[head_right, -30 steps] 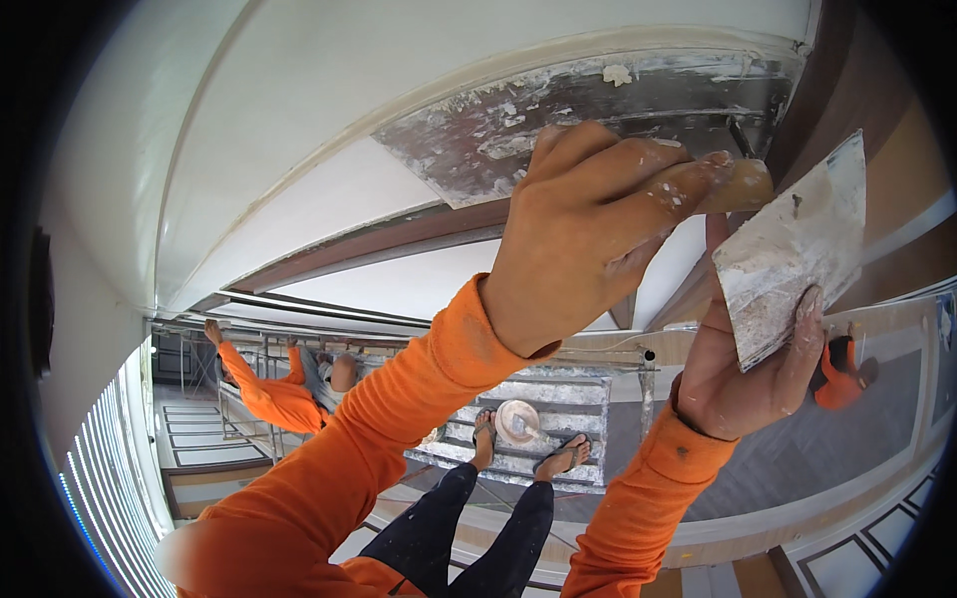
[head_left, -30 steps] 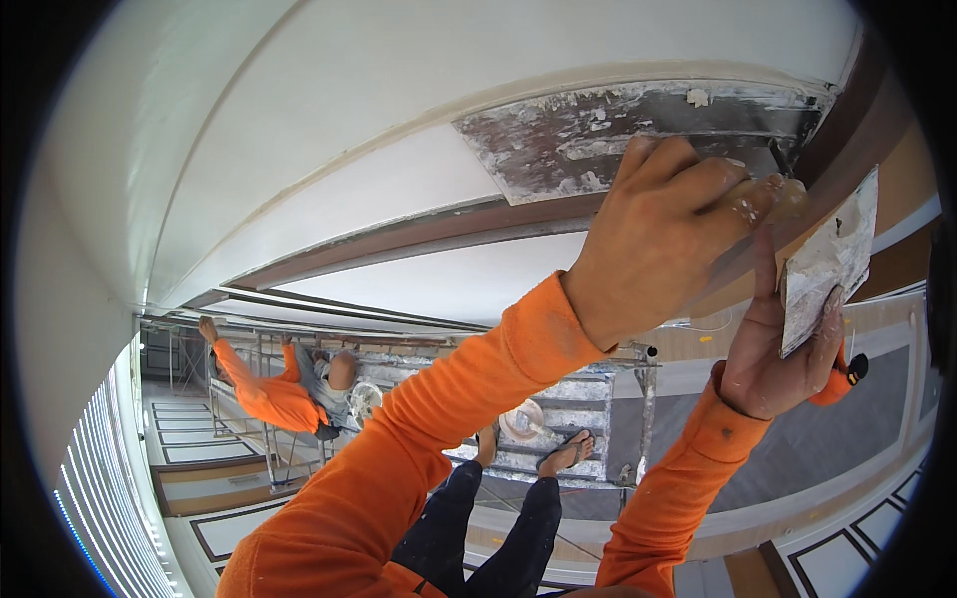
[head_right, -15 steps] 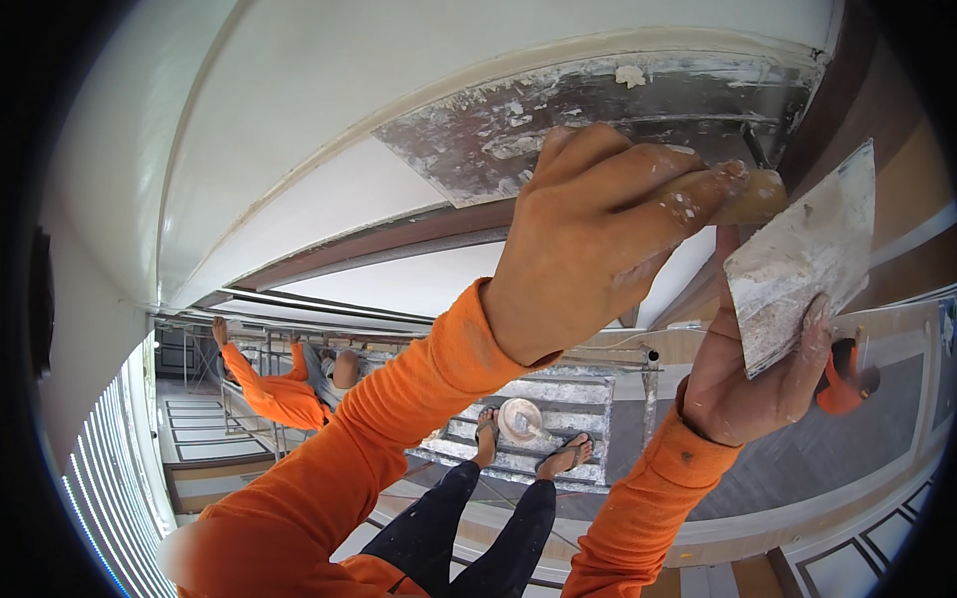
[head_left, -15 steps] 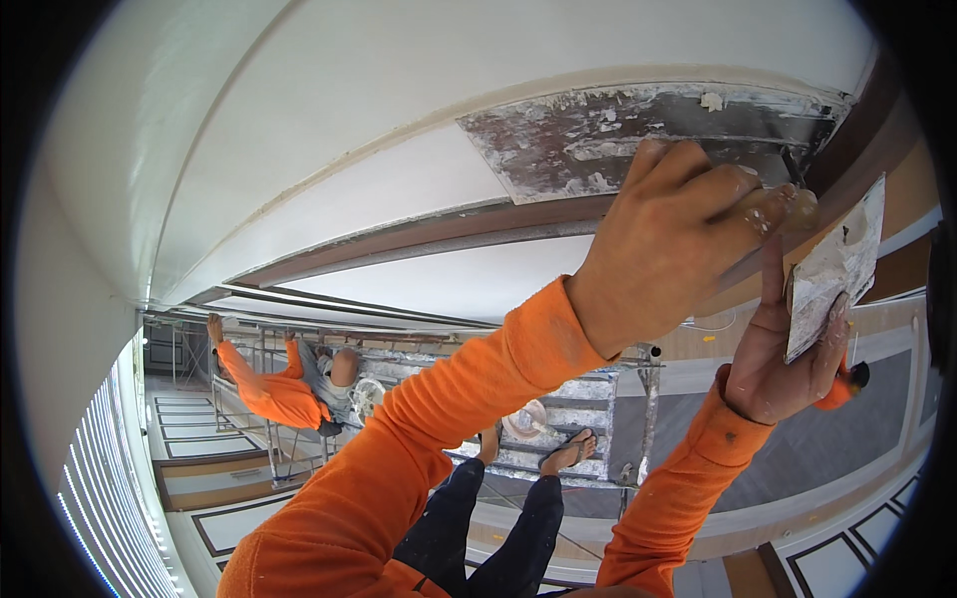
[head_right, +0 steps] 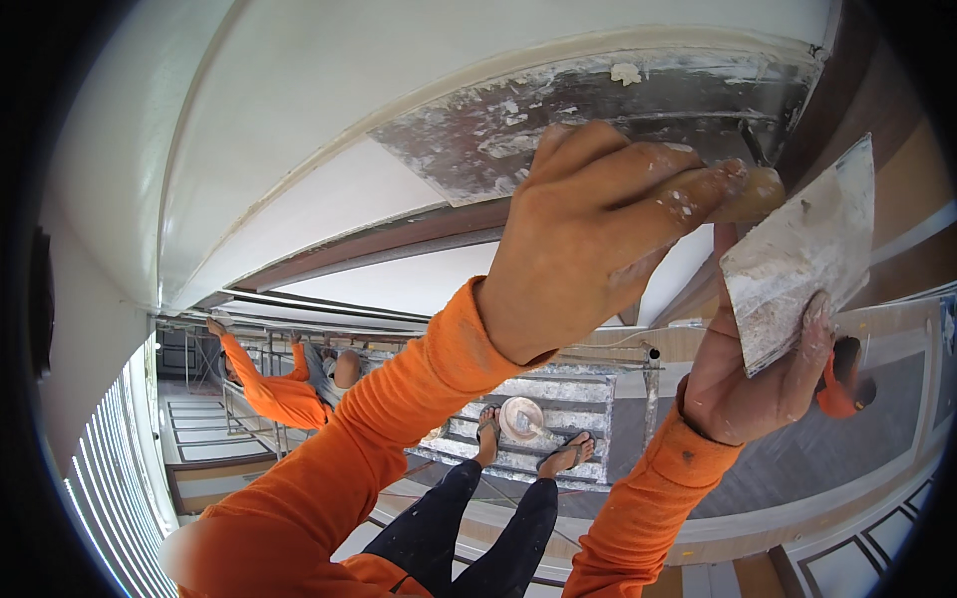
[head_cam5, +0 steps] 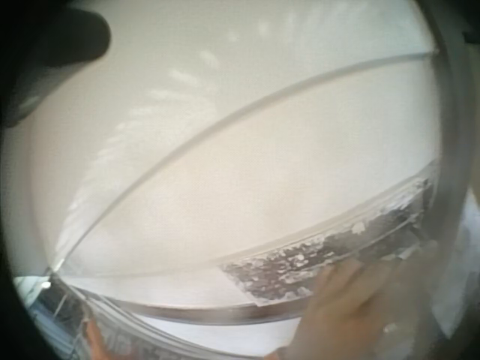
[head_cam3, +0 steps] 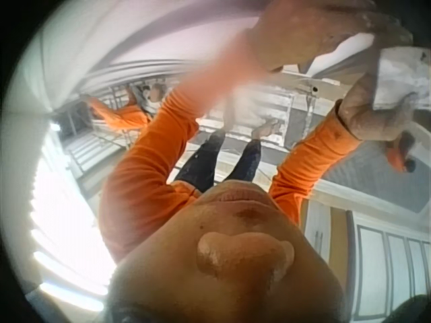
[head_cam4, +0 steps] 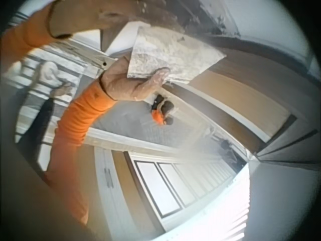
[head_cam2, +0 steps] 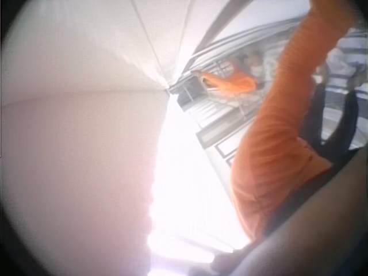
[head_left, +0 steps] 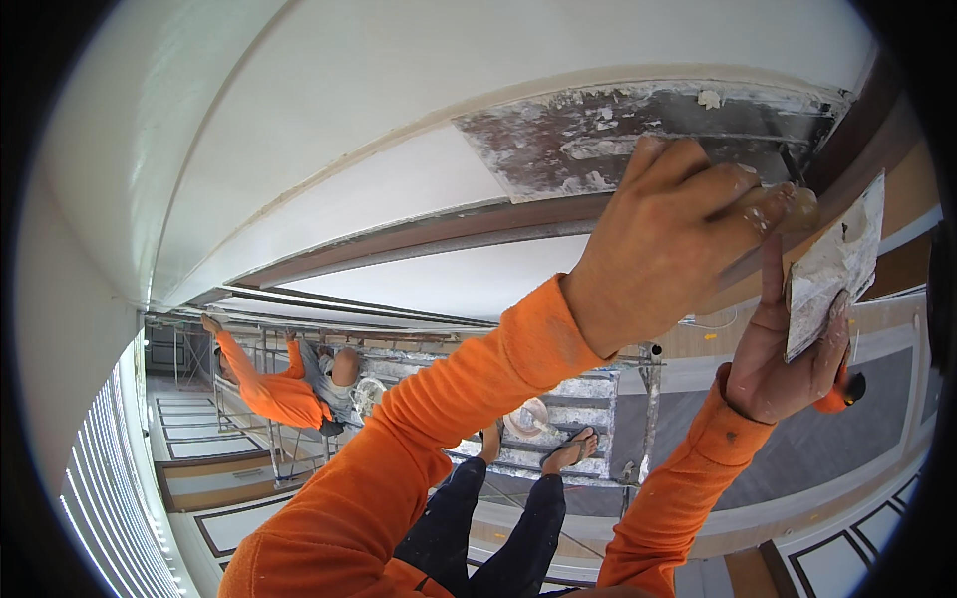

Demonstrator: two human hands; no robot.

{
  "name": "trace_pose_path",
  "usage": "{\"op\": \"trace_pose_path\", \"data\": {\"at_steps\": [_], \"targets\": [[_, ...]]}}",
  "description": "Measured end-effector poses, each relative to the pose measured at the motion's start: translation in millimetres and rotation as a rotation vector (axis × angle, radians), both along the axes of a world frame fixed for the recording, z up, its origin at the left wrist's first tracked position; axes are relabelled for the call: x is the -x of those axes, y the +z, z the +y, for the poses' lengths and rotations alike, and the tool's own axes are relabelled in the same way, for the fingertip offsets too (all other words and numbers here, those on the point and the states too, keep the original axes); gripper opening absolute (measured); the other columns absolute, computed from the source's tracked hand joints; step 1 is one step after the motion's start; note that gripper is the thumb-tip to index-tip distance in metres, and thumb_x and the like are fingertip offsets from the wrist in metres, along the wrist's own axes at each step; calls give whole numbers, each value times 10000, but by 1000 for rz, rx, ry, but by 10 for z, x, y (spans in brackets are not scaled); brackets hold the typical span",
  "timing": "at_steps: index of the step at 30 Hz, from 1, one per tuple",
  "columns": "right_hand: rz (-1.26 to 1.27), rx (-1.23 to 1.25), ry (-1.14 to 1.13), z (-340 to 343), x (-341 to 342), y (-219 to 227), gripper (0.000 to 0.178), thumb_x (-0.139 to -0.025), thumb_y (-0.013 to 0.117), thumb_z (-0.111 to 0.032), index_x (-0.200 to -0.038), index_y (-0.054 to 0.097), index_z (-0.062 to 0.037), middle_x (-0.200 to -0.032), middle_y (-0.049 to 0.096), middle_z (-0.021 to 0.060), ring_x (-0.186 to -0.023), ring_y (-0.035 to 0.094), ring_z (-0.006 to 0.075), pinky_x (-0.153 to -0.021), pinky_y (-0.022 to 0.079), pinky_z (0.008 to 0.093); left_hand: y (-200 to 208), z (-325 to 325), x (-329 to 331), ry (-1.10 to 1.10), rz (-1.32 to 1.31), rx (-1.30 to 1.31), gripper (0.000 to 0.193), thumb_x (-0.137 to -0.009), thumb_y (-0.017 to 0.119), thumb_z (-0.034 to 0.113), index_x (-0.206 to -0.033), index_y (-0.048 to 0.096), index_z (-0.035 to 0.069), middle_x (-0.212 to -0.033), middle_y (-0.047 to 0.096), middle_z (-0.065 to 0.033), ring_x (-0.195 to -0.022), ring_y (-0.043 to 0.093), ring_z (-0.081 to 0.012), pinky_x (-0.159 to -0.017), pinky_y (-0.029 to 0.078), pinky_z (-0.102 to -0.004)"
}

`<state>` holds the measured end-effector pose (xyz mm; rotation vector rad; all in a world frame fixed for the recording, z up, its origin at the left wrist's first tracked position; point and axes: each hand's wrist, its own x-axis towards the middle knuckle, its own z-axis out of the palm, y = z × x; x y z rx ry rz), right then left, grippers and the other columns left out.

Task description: The person stands on a metal scaffold and applies plaster to a white ceiling using a trowel and a smaller putty knife. They repeatedly scoop plaster from a bucket, spread it onto the ceiling surface, and smooth it out. Another worker is visible in the background performing similar tasks.

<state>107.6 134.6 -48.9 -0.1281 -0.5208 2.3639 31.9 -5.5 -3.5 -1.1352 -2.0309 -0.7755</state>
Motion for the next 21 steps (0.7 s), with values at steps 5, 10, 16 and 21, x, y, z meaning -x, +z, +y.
{"op": "trace_pose_path", "data": {"at_steps": [5,10,16,21], "targets": [[-61,-15,-20,-37,-10,29,607,-979,453,-162,-1521,291,60,-1551,394,231,-1450,378,374,-1220,216,658,-37,-5,16,-5,2,-9,360,-752,738,107,-1111,749,133,-1043,687,2,-887,569,-203,-807,435,-350],[5,44,10,-18,-8,-41,614,-972,470,-168,-1527,301,35,-1551,403,213,-1453,374,368,-1216,200,669,-41,-9,41,-21,17,-23,369,-736,745,97,-1103,746,137,-1056,694,0,-891,576,-209,-801,440,-353],[172,131,126,-46,47,-50,486,-966,535,-207,-1391,516,28,-1447,538,169,-1343,509,306,-1161,355,492,-70,-4,113,-51,28,-22,294,-750,701,108,-1040,745,134,-1026,674,13,-891,556,-205,-810,423,-363],[147,145,108,-58,102,-45,443,-966,550,-193,-1358,547,13,-1389,585,143,-1286,562,279,-1129,403,469,-52,8,137,-53,64,6,368,-702,748,57,-1056,745,156,-1013,680,32,-877,576,-190,-764,413,-332]]}}
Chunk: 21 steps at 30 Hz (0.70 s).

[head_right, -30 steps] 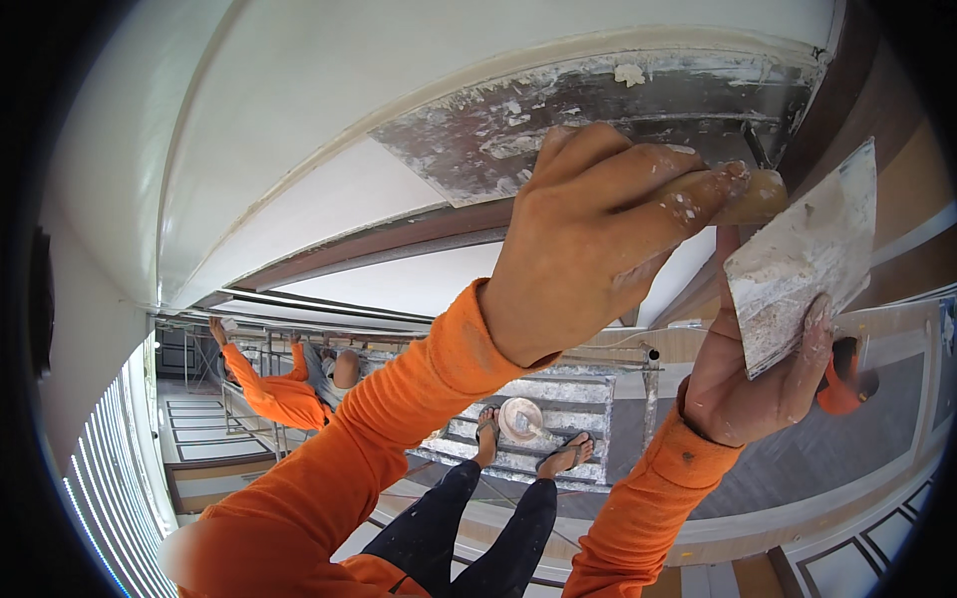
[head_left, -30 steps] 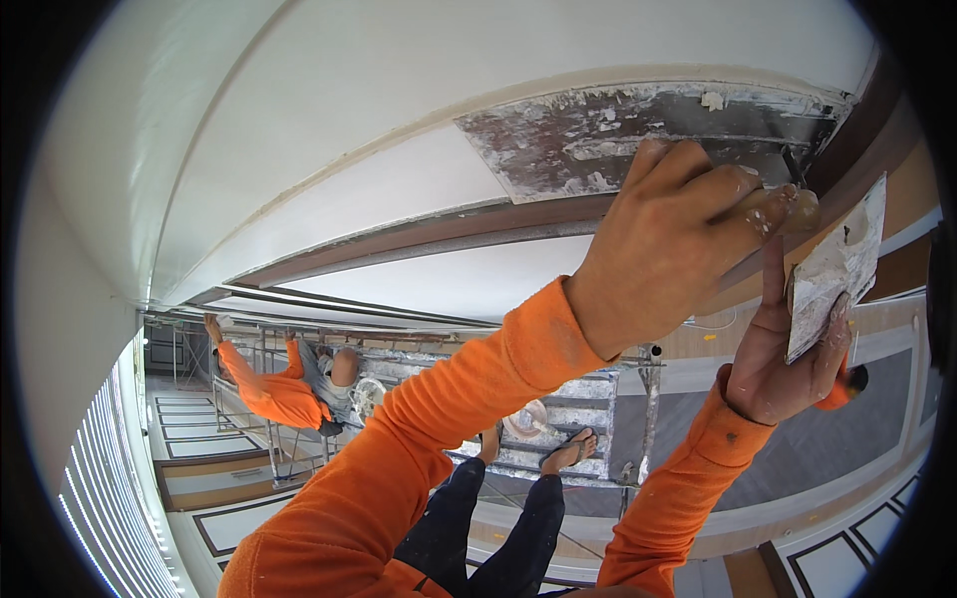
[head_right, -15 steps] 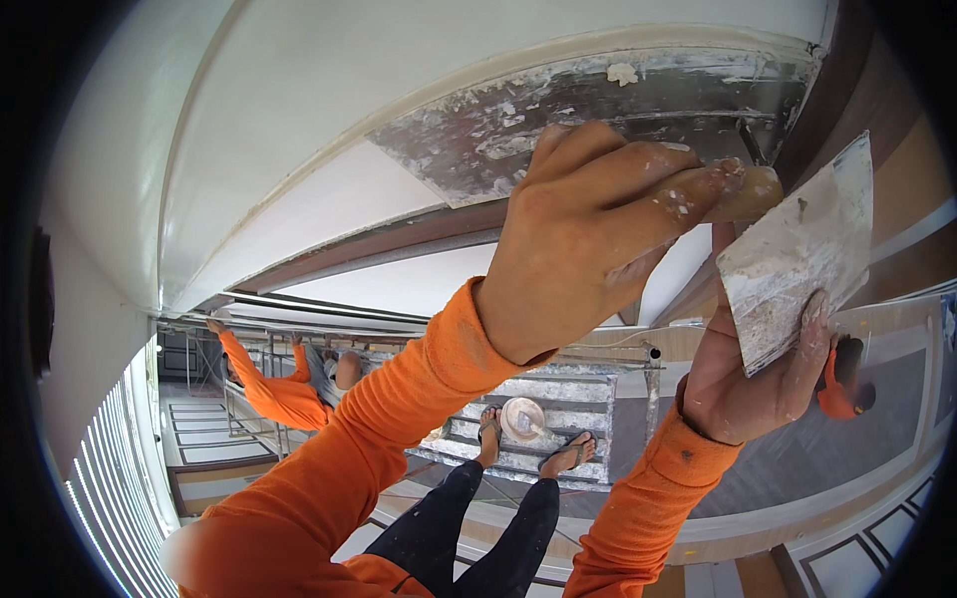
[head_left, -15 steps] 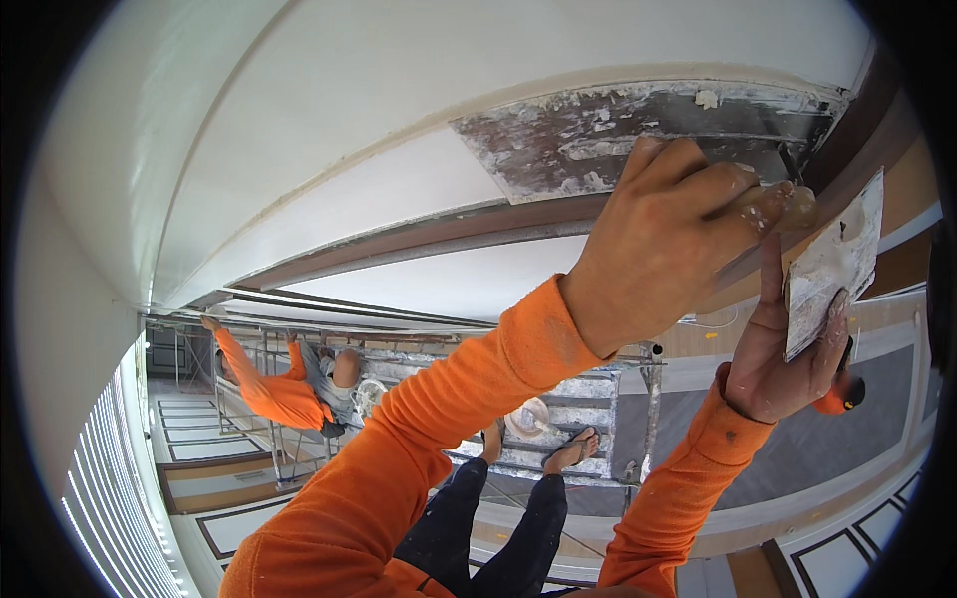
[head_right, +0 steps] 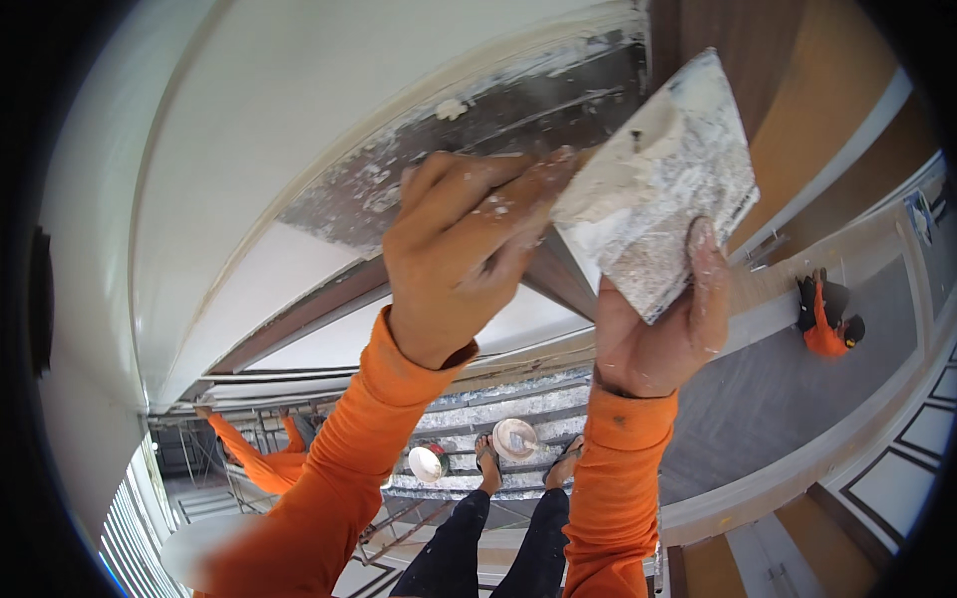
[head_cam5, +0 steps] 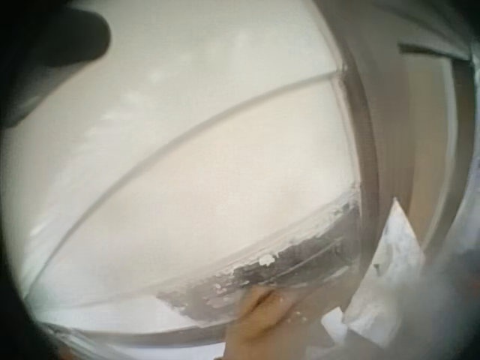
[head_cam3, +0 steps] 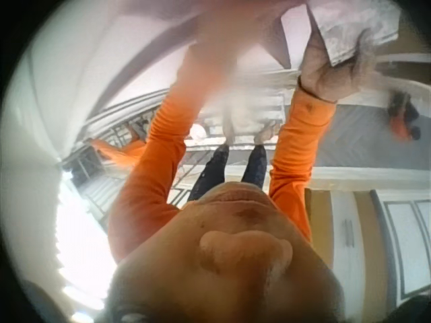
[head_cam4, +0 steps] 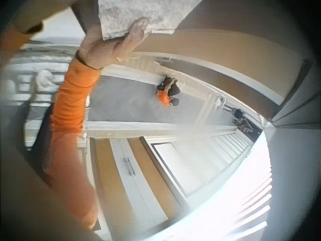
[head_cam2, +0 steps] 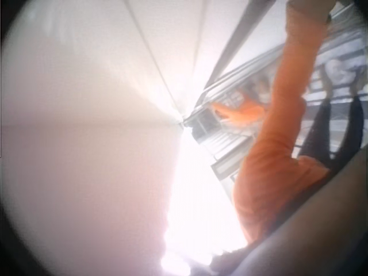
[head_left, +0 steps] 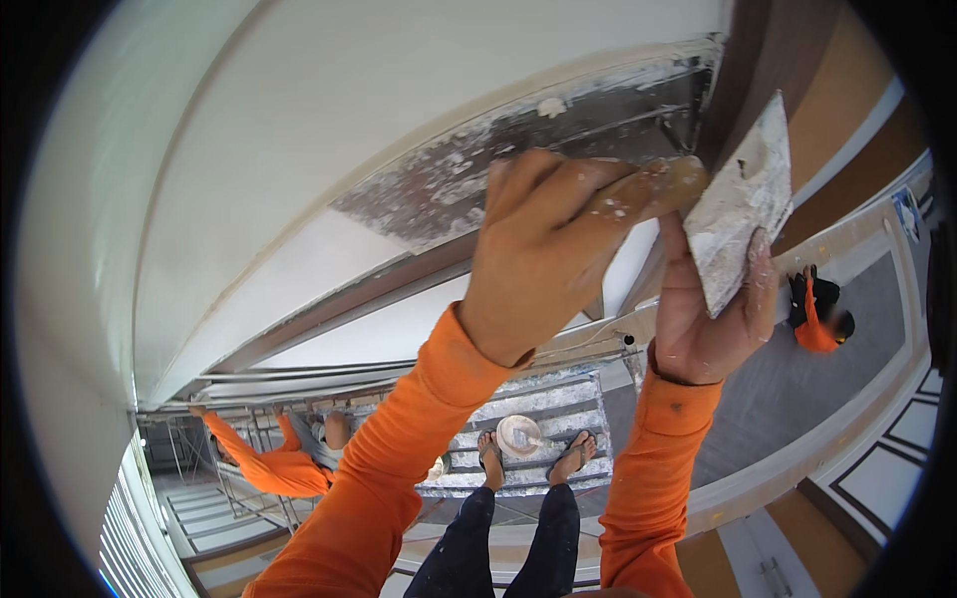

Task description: The person stands on a metal scaffold and applies plaster to a white ceiling using a trowel and a smaller putty knife. They repeatedly scoop plaster from a bucket, spread it onto the ceiling surface, and smooth it out. Another worker is visible in the background performing similar tasks.

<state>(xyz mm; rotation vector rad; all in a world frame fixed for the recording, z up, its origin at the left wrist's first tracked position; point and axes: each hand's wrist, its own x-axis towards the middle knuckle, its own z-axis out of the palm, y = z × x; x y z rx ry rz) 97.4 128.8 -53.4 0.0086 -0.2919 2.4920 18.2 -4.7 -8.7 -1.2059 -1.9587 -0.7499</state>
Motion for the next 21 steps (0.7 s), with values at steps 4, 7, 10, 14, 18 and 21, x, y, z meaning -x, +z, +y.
{"op": "trace_pose_path", "data": {"at_steps": [4,7,10,14,18,21], "targets": [[49,45,22,29,13,-85,441,-966,550,-197,-1358,544,3,-1377,592,127,-1296,553,274,-1128,402,464,77,-31,56,-29,30,51,509,-640,843,22,-1136,763,103,-949,729,-52,-800,642,-215,-721,452,-313],[106,98,9,-17,84,-102,452,-965,550,-201,-1367,531,3,-1388,584,128,-1300,549,270,-1123,404,467,22,-66,161,-38,130,82,585,-634,854,94,-1204,721,100,-885,693,-22,-772,624,-199,-701,418,-328],[140,116,-3,-10,143,-106,452,-968,548,-202,-1371,523,1,-1381,584,129,-1290,555,269,-1112,412,474,78,-94,183,-56,205,144,562,-605,896,86,-1146,746,52,-859,720,-79,-722,633,-226,-706,453,-336],[129,115,-12,-54,155,-97,436,-975,547,-191,-1364,524,3,-1353,598,135,-1271,566,273,-1105,420,479,86,-127,255,-120,271,141,543,-616,907,100,-1132,743,62,-814,713,-75,-670,600,-211,-675,435,-333],[107,103,-27,-29,142,-66,432,-980,551,-188,-1361,522,13,-1343,601,145,-1260,575,278,-1099,430,480,66,-99,330,-173,327,129,509,-645,909,102,-1119,728,77,-802,706,-81,-648,579,-207,-637,422,-332],[119,91,-27,-31,148,-67,434,-981,554,-192,-1359,523,18,-1344,600,150,-1258,577,279,-1095,436,480,103,-120,329,-197,319,162,495,-658,905,99,-1113,711,75,-806,705,-96,-644,577,-216,-617,419,-337]]}}
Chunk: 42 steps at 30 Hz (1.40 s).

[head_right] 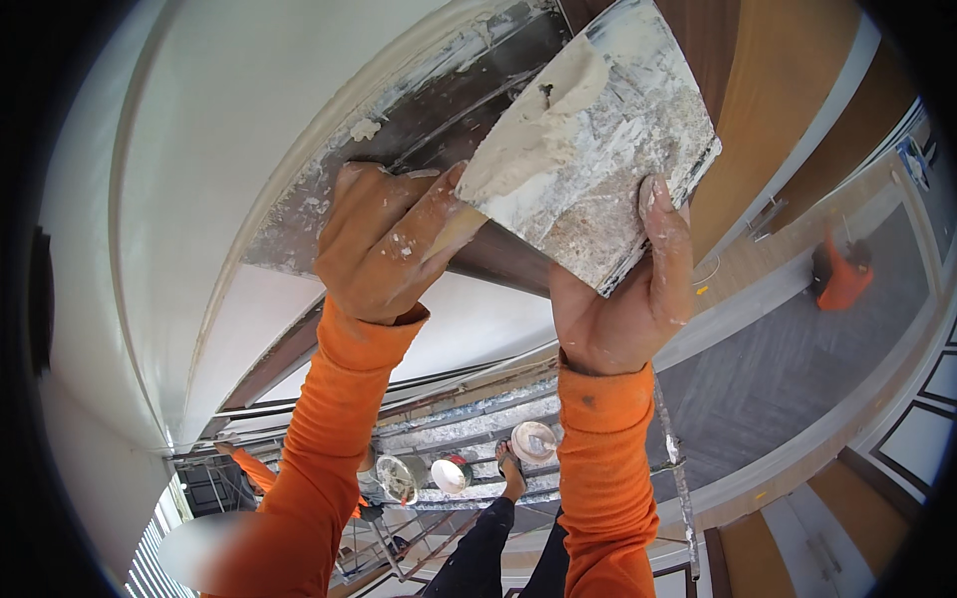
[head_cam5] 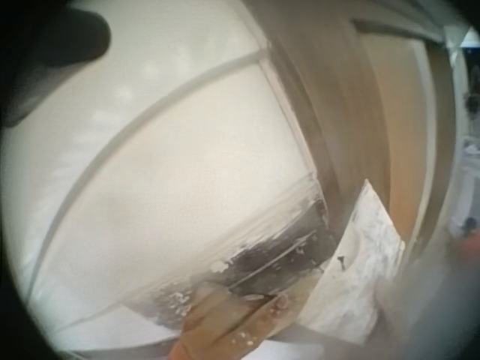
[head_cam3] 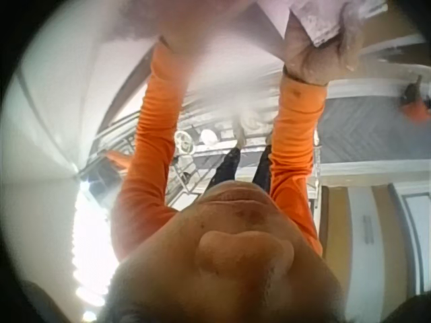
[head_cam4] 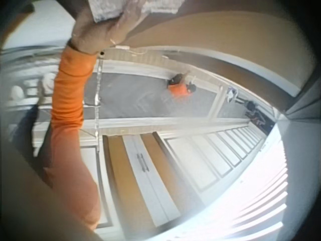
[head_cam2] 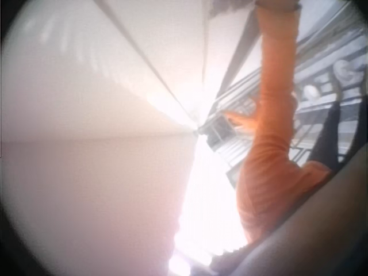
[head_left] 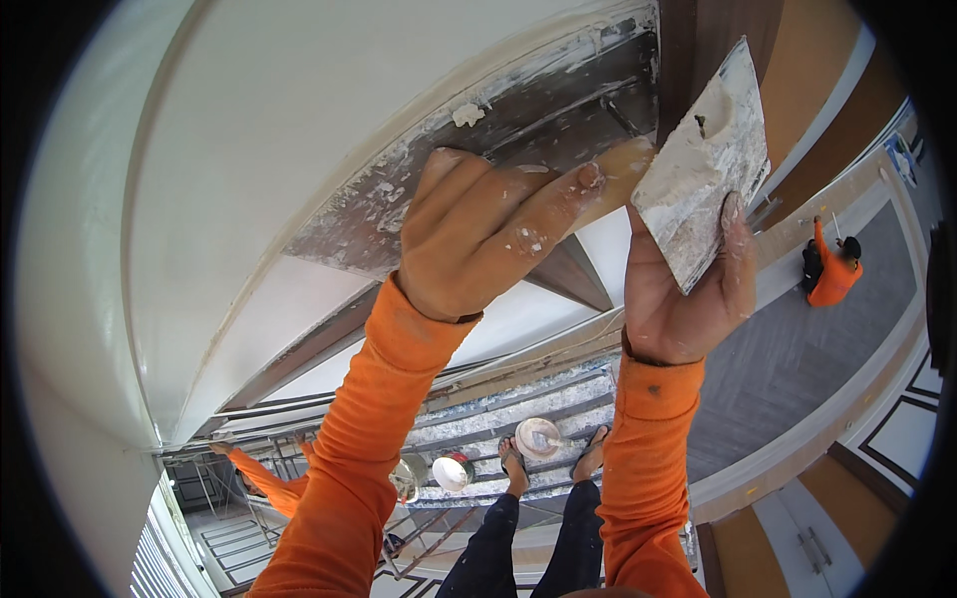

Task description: The person stands on a metal scaffold and applies plaster to a white ceiling using a trowel and a smaller putty knife. They repeatedly scoop plaster from a bucket, spread it onto the ceiling surface, and smooth it out. Another worker is visible in the background performing similar tasks.

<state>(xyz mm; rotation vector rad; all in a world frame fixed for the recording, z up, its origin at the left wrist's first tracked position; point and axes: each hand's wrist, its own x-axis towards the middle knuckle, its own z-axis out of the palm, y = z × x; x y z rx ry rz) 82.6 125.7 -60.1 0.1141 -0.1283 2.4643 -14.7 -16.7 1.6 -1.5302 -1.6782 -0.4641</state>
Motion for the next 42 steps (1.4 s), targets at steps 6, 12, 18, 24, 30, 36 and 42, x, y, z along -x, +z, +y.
{"op": "trace_pose_path", "data": {"at_steps": [6,12,18,24,30,36,42], "targets": [[-15,17,0,17,15,-47,437,-980,556,-196,-1356,523,26,-1348,597,159,-1263,575,279,-1097,441,482,-2,-5,1,0,-10,6,465,-678,894,86,-1101,701,62,-820,705,-103,-650,579,-221,-619,423,-346],[-5,7,0,28,15,-37,457,-977,551,-201,-1367,513,33,-1360,589,170,-1270,575,289,-1099,444,479,-17,8,-1,-1,-23,-20,468,-694,888,73,-1119,691,87,-805,699,-89,-640,575,-212,-616,418,-338],[32,-21,10,59,29,-69,471,-977,536,-205,-1379,504,36,-1377,579,173,-1278,570,299,-1106,440,479,-29,21,11,7,7,-41,468,-698,887,71,-1120,692,120,-797,704,-65,-624,563,-190,-605,394,-318],[28,4,17,65,24,-82,471,-974,536,-219,-1372,515,33,-1385,577,168,-1283,568,296,-1114,431,478,-18,-5,53,-13,38,-19,481,-664,901,145,-1109,726,94,-793,714,-50,-638,575,-173,-613,392,-310],[-4,-12,9,85,29,-93,471,-973,538,-225,-1370,522,27,-1395,573,162,-1292,561,291,-1115,425,477,-68,-9,100,-31,62,-25,478,-731,746,106,-1206,713,143,-865,669,-12,-648,518,-159,-633,383,-297],[-2,-16,13,102,29,-94,480,-968,542,-225,-1374,519,30,-1397,573,157,-1291,561,288,-1123,415,480,-89,-4,123,-45,67,-33,458,-749,735,125,-1206,711,142,-865,659,-18,-654,519,-161,-636,382,-297],[1,-18,6,129,36,-133,509,-979,509,-208,-1415,465,52,-1437,539,190,-1336,528,316,-1151,389,509,-72,-42,122,-62,43,-38,435,-768,705,116,-1202,699,145,-885,631,-18,-669,521,-159,-635,387,-302]]}}
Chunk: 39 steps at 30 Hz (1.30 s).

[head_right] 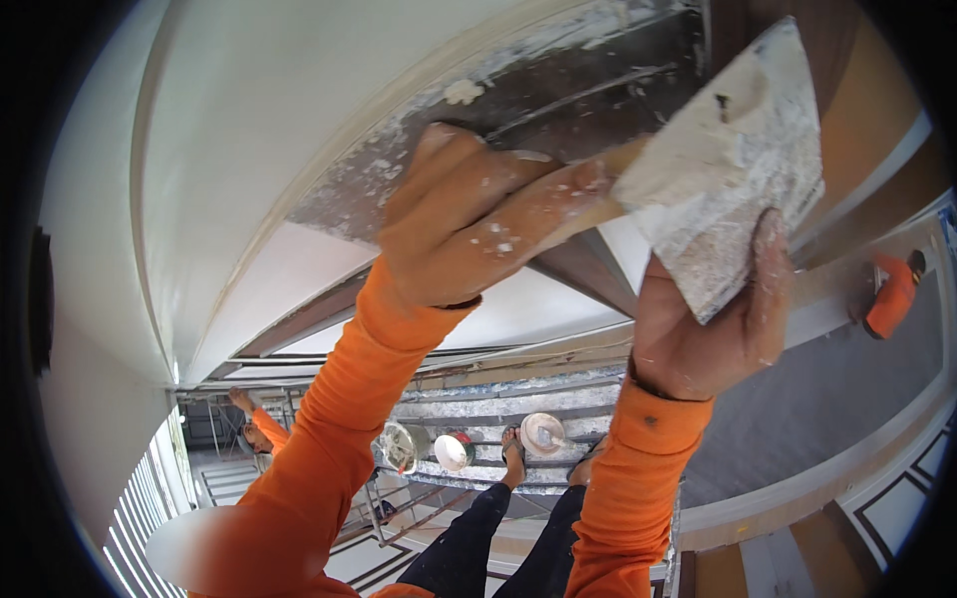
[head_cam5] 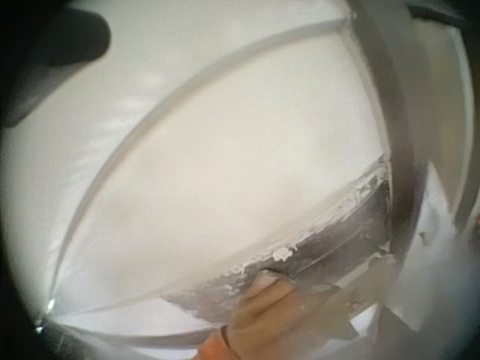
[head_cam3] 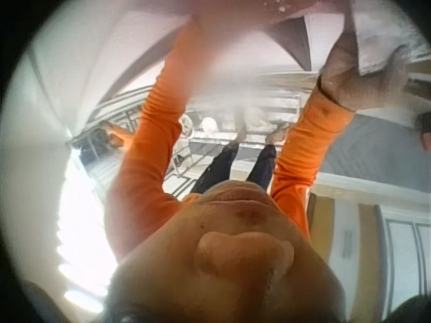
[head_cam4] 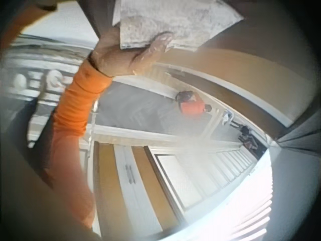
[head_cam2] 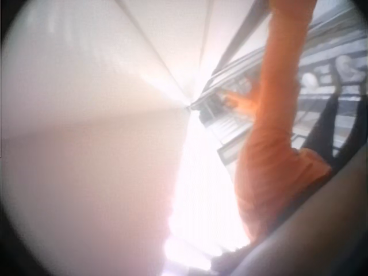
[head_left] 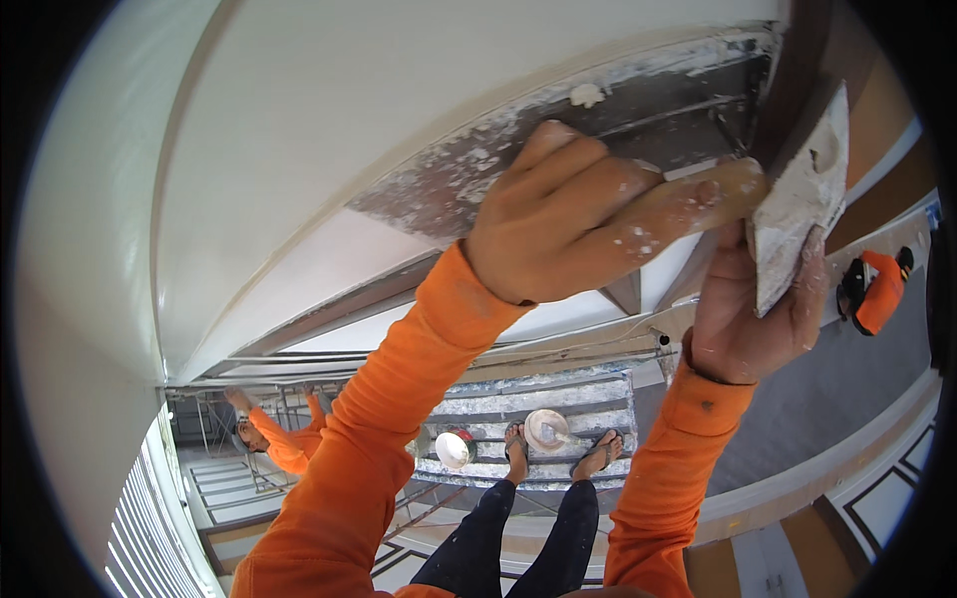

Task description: The person stands on a metal scaffold and applies plaster to a white ceiling using a trowel and a smaller putty knife. They repeatedly scoop plaster from a bucket, spread it onto the ceiling surface, and smooth it out. Another worker is visible in the background performing similar tasks.

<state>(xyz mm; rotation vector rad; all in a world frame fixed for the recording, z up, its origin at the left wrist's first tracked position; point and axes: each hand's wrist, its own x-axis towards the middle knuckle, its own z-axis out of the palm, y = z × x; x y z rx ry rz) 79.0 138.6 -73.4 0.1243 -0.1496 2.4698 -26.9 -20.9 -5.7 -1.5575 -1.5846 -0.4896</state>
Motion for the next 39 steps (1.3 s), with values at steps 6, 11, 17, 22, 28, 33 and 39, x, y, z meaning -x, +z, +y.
{"op": "trace_pose_path", "data": {"at_steps": [6,11,17,22,28,33,39], "targets": [[246,-218,50,138,40,-142,521,-1021,445,-217,-1447,401,80,-1427,530,236,-1313,539,359,-1101,455,518,-16,23,-20,8,-6,-21,394,-794,653,127,-1184,699,158,-822,563,10,-668,509,-152,-636,392,-304],[279,-270,46,168,66,-182,512,-1027,417,-207,-1445,400,89,-1438,514,238,-1314,531,364,-1090,466,516,-49,42,-28,17,-26,-66,376,-796,647,147,-1167,703,168,-792,534,21,-664,500,-151,-643,390,-307],[320,-240,79,189,63,-177,505,-1029,394,-187,-1443,403,102,-1462,482,254,-1336,508,377,-1111,444,533,-56,39,-42,18,-60,-56,352,-797,667,157,-1145,708,185,-786,536,24,-672,506,-146,-657,386,-314],[315,-245,85,243,56,-196,502,-1032,388,-184,-1438,404,109,-1459,480,264,-1341,503,379,-1123,436,540,-62,66,-69,20,-88,-70,343,-795,686,157,-1134,715,197,-767,520,25,-665,503,-143,-655,375,-313],[273,-248,100,255,27,-197,495,-1031,394,-184,-1429,413,111,-1450,485,268,-1331,514,380,-1124,443,536,-81,67,-98,46,-96,-87,324,-806,688,160,-1123,728,211,-747,494,25,-657,498,-145,-660,369,-313],[276,-259,102,259,33,-200,487,-1025,405,-179,-1420,426,106,-1445,487,272,-1320,526,381,-1116,457,526,-49,57,-127,66,-112,-66,335,-816,686,164,-1144,724,221,-763,504,26,-672,503,-142,-669,368,-313],[-149,-195,-99,126,35,28,478,-1020,419,-174,-1414,438,97,-1439,490,271,-1311,535,381,-1110,468,522,-85,71,-131,58,-128,-83,332,-821,683,165,-1145,722,222,-807,559,21,-686,509,-145,-682,374,-311]]}}
